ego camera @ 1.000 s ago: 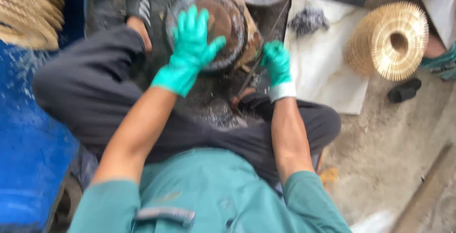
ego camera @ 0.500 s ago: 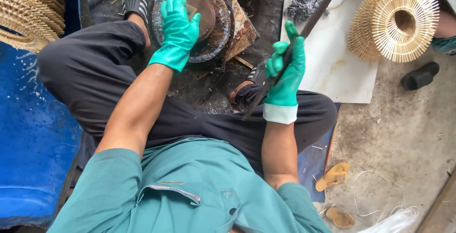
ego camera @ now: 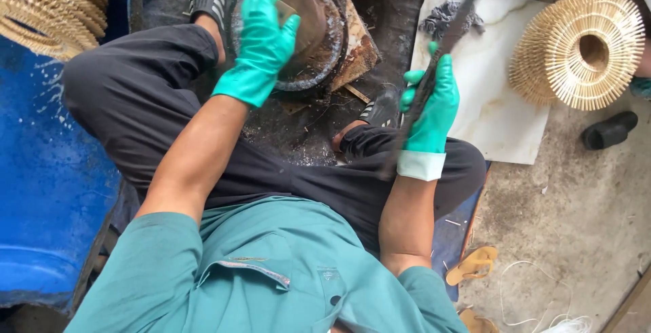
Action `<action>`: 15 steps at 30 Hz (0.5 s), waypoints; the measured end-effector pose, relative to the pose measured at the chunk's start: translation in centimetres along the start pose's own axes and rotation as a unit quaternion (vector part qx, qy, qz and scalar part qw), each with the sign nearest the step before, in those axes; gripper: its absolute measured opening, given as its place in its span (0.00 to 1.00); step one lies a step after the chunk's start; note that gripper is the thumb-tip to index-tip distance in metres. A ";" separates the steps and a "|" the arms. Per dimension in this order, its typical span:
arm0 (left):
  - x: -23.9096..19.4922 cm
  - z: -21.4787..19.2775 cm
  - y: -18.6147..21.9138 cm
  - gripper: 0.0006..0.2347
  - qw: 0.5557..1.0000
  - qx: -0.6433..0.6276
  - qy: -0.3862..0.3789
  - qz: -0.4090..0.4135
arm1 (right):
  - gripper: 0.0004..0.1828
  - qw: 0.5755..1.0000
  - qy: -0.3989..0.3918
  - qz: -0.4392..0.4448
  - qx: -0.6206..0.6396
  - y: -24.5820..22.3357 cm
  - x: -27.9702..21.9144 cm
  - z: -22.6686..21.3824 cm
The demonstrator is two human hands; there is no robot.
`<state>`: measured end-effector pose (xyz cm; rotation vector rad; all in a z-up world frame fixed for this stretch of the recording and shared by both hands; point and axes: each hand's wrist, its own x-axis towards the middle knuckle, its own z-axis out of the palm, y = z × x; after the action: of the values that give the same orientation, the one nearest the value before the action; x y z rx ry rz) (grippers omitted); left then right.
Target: The recorder uses a metal tool and a large knife to scrape and trim the edges of circular bamboo fan components.
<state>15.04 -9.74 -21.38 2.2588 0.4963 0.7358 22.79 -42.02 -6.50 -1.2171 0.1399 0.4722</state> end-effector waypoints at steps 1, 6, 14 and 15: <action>-0.4 0.4 0.2 0.20 0.999 0.044 -0.001 0.030 | 0.31 1.000 0.017 0.002 0.004 0.4 0.4 -0.5; -0.5 -0.6 4.6 0.19 0.993 0.088 -0.051 -0.054 | 0.29 0.998 0.053 -0.027 -0.014 1.7 0.9 -2.2; 4.1 -21.7 -0.1 0.20 0.981 0.096 0.150 0.078 | 0.28 0.991 0.002 -0.033 -0.129 1.1 0.5 0.2; 3.4 -23.8 -3.8 0.20 0.980 0.097 0.156 0.074 | 0.28 0.991 -0.004 -0.033 -0.133 1.1 -0.3 0.2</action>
<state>2.18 6.59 -8.75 2.3909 0.5728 1.1727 22.07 -41.66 -7.28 -1.4761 0.0303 0.4471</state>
